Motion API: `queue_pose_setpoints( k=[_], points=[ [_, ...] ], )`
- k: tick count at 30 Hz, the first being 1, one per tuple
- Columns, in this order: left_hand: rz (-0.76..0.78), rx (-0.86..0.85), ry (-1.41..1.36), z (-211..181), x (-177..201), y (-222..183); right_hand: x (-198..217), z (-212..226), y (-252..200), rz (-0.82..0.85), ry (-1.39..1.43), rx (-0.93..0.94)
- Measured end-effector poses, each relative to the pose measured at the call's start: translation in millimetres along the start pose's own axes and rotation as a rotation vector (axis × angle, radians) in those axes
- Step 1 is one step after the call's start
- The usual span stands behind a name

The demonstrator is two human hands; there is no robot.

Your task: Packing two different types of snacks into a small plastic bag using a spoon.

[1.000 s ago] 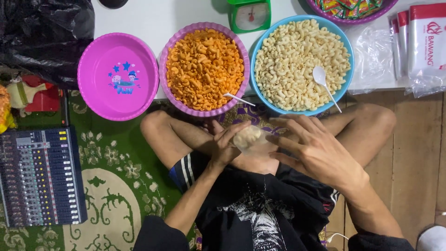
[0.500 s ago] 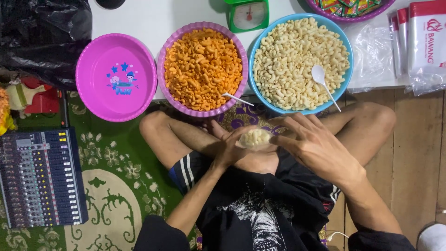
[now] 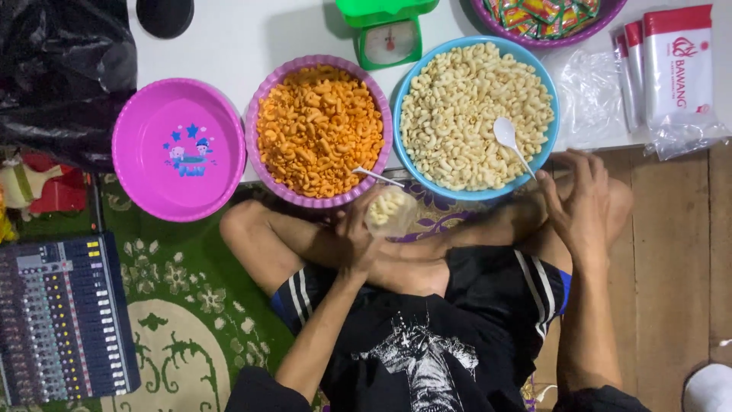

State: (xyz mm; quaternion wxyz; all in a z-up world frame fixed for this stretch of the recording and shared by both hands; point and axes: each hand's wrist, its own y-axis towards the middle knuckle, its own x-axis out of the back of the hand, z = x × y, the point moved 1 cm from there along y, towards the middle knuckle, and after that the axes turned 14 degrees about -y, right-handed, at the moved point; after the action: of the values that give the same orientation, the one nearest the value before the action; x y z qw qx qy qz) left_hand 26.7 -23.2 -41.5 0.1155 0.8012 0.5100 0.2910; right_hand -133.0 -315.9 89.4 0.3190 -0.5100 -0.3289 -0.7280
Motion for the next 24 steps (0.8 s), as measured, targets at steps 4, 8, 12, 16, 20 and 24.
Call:
queue_pose_setpoints(
  k=[4,8,12,16,20,24],
  points=[
    [-0.101,0.099,-0.071,-24,11,54,-40,-30,-13,0.187,0.222,-0.215],
    [-0.457,0.074,-0.077,-5,14,77,-66,-45,-20,0.239,0.306,-0.440],
    [-0.495,0.229,0.097,31,22,62,-80,-54,-22,0.066,0.449,-0.547],
    [-0.506,0.375,-0.042,20,22,77,-98,-66,-15,-0.063,0.672,-0.604],
    [-0.457,0.470,-0.206,10,25,82,-82,-41,8,-0.174,0.952,-0.637],
    [-0.430,0.531,-0.256,16,20,77,-69,-23,27,-0.270,0.894,-0.556]
  ],
)
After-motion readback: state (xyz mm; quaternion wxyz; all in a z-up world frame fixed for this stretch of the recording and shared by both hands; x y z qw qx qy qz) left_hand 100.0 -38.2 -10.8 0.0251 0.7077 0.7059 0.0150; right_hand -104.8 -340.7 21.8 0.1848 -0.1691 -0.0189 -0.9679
